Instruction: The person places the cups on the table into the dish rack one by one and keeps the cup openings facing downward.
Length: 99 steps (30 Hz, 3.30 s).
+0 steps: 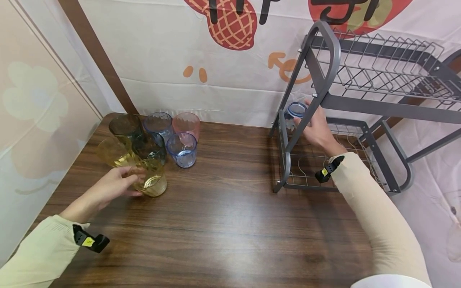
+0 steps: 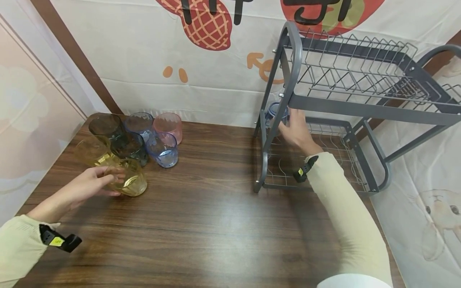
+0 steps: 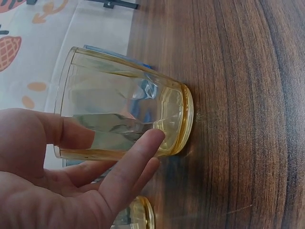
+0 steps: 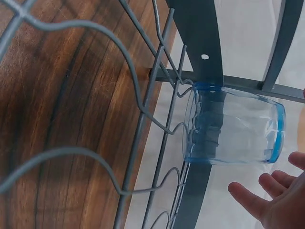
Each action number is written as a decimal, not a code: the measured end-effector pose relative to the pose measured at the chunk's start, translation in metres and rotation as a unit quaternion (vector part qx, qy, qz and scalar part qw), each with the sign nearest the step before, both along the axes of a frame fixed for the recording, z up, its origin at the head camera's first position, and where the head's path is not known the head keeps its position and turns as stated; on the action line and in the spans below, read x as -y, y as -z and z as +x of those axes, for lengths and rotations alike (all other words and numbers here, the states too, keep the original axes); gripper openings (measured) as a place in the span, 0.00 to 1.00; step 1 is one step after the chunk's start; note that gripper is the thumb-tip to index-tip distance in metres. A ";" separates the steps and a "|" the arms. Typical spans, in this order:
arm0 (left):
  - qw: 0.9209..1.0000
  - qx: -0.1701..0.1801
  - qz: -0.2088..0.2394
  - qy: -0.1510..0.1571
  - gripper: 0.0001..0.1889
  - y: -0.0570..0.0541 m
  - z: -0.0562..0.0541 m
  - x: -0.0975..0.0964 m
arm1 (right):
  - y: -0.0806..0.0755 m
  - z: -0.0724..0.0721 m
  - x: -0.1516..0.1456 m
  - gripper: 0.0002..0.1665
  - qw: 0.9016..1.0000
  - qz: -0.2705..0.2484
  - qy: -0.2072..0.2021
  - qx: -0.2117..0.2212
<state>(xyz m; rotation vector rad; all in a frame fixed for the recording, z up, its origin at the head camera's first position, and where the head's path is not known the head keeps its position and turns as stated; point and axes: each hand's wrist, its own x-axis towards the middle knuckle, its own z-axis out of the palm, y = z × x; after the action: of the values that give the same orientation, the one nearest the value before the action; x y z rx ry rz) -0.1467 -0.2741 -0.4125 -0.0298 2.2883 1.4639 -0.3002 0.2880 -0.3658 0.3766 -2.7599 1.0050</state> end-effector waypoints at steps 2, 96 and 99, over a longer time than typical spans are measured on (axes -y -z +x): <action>1.000 0.000 0.002 0.000 0.25 0.000 0.000 0.000 | -0.002 0.001 -0.002 0.45 1.000 0.001 0.000 0.002; 0.996 -0.040 -0.042 0.071 0.23 -0.028 0.001 -0.018 | -0.077 0.088 -0.018 0.07 0.950 0.070 -0.218 0.211; 0.995 -0.047 -0.044 0.079 0.23 -0.031 0.002 -0.021 | -0.077 0.090 -0.017 0.08 0.946 0.062 -0.237 0.213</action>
<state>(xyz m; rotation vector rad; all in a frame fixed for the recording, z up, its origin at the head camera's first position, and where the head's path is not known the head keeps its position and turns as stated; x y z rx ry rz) -0.1446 -0.2535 -0.3819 0.1930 2.3688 1.3111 -0.2097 0.3050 -0.2886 0.9890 -3.2140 1.1243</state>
